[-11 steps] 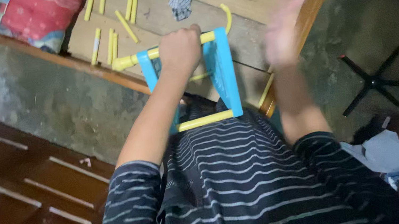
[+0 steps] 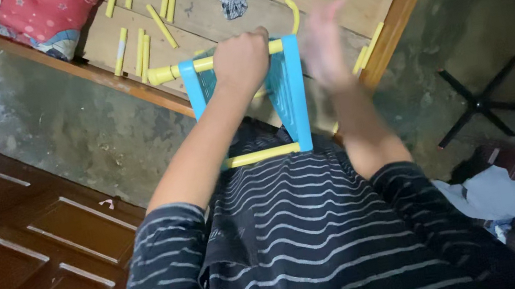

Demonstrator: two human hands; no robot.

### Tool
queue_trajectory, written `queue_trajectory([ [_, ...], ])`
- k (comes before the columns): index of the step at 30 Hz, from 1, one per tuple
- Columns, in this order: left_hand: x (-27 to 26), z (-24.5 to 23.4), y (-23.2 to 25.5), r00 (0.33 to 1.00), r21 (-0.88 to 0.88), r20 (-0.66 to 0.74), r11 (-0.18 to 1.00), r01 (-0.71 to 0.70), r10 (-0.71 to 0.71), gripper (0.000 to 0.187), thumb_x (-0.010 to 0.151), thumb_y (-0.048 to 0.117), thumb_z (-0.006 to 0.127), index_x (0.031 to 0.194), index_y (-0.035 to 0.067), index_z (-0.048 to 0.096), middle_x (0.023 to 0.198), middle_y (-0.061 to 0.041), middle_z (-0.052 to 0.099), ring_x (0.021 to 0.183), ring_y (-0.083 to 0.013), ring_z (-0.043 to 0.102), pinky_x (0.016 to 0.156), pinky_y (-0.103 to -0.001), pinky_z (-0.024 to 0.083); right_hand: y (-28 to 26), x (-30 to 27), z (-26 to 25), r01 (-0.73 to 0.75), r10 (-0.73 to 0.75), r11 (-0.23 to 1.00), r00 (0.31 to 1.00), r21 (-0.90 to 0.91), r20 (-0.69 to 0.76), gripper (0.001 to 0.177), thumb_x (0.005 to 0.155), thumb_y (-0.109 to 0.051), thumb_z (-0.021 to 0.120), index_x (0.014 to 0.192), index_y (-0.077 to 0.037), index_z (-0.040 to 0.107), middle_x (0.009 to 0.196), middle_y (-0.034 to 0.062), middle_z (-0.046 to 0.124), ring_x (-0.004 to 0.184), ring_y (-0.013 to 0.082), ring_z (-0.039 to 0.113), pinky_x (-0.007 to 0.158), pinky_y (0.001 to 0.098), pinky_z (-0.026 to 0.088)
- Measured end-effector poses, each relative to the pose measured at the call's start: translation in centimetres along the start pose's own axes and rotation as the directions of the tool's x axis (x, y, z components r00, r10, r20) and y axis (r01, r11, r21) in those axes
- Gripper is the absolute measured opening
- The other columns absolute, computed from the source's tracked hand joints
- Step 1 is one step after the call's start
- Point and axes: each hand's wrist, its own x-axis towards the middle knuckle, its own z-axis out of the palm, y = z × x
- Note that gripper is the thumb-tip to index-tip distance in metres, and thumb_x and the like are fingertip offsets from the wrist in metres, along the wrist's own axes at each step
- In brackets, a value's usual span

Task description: The person assembles a blue plastic rack by inserting yellow rods into the grid holes and attaching multiple blue grid panels. The person repeatedly adjusts the rods and panels to form a stable structure on a wooden workbench.

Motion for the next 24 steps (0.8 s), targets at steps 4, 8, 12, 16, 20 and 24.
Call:
queue_trajectory([
  [4,-0.5,-0.3,-0.8,1.000,-0.037,0.020,0.999,0.025,-0.025,0.010,0.083,0.014,0.060,0.086,0.009,0.068,0.074,-0.017,0.074,0.067,-0.0359,0.074,0.057,-0.048,0.058,-6.4,-1.5,-7.1,0.285,-0.319,0.945,0.912,-0.162,-0.258,0.095,0.103,-0.074,0.027,0.173,-0.013,0.006,0.168,0.0034,0.024,0.154,0.0191,0.023,0.130,0.0449,0.020],
  [8,0.3,0.4,0.3,1.000,-0.004,-0.031,1.000,-0.002,0.002,0.010,0.083,0.013,0.060,0.086,0.010,0.069,0.072,-0.016,0.074,0.065,-0.0347,0.074,0.056,-0.049,0.058,-3.0,-1.0,-2.3,0.141,-0.155,0.983,0.982,-0.121,-0.111,0.098,0.100,-0.076,0.018,0.174,-0.013,0.002,0.171,0.0041,0.010,0.157,0.0161,0.010,0.125,0.0349,0.016],
  [12,0.4,0.3,0.8,0.998,-0.015,-0.026,0.999,-0.051,0.051,0.010,0.085,0.013,0.060,0.086,0.010,0.069,0.072,-0.016,0.074,0.065,-0.0341,0.074,0.057,-0.047,0.058,1.8,0.7,-0.1,0.088,-0.086,0.988,0.996,-0.129,0.024,0.097,0.100,-0.078,0.018,0.171,-0.015,-0.004,0.180,0.0129,-0.008,0.167,0.0225,-0.004,0.130,0.0312,0.009],
  [16,0.0,-0.4,0.6,0.999,-0.026,-0.044,0.999,-0.033,0.032,0.010,0.084,0.012,0.059,0.085,0.009,0.069,0.072,-0.016,0.074,0.065,-0.0341,0.074,0.056,-0.046,0.058,-5.3,-0.9,-7.8,0.312,-0.365,0.913,0.912,-0.263,-0.188,0.097,0.107,-0.080,0.021,0.170,-0.008,0.003,0.180,0.0134,-0.007,0.169,0.0218,-0.003,0.138,0.0316,0.008],
  [20,0.7,0.5,1.6,1.000,0.000,0.019,1.000,-0.019,0.019,0.012,0.085,0.015,0.060,0.085,0.009,0.070,0.071,-0.017,0.073,0.064,-0.0343,0.074,0.056,-0.046,0.058,-5.8,-2.1,-6.8,0.255,-0.285,0.955,0.925,-0.149,-0.250,0.094,0.107,-0.075,0.021,0.170,-0.008,0.006,0.179,0.0135,0.003,0.165,0.0254,0.006,0.134,0.0375,0.013],
  [24,1.4,0.8,2.0,1.000,-0.013,0.022,1.000,-0.006,0.006,0.013,0.085,0.015,0.060,0.085,0.011,0.072,0.075,-0.017,0.075,0.067,-0.0339,0.075,0.058,-0.046,0.059,4.6,1.3,0.3,0.055,-0.055,0.998,0.998,0.014,0.006,0.091,0.106,-0.071,0.021,0.171,-0.008,0.009,0.178,0.0135,0.012,0.160,0.0291,0.016,0.130,0.0433,0.018],
])
